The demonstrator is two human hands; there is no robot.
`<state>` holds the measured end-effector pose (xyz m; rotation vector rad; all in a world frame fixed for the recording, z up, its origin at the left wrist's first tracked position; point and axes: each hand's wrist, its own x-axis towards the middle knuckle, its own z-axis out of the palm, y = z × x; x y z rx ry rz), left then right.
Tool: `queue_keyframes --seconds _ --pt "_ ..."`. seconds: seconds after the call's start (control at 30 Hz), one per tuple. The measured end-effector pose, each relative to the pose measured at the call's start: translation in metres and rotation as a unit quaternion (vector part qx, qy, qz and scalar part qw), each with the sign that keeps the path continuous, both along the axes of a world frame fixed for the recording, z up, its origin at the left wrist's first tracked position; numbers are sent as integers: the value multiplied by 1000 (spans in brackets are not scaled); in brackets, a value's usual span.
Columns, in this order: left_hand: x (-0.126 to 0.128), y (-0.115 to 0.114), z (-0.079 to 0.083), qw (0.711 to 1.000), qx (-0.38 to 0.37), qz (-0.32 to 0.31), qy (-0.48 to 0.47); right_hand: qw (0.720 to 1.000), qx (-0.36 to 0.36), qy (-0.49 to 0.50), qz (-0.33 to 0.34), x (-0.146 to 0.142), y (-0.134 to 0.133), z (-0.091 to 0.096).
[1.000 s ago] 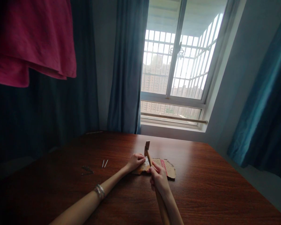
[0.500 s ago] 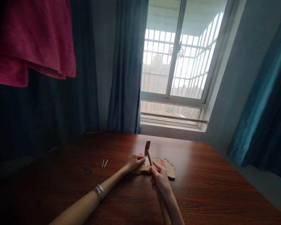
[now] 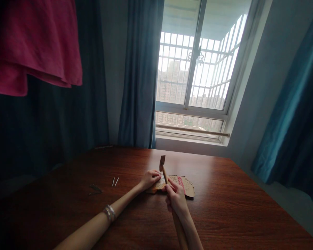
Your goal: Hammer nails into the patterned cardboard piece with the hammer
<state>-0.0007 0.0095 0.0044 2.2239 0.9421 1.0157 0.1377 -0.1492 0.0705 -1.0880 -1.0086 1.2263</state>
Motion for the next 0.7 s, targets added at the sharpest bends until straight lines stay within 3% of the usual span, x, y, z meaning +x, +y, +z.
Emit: queue_keyframes --seconds 0.33,0.53,0.7 --pt "0 -3 6 999 -32 -4 -8 1000 -12 26 -1 2 3 -3" --pt "-5 -5 12 996 -87 12 11 999 -35 40 0 4 4 -2" --pt "-4 -5 12 997 -75 21 24 999 -10 35 -3 7 4 -4"
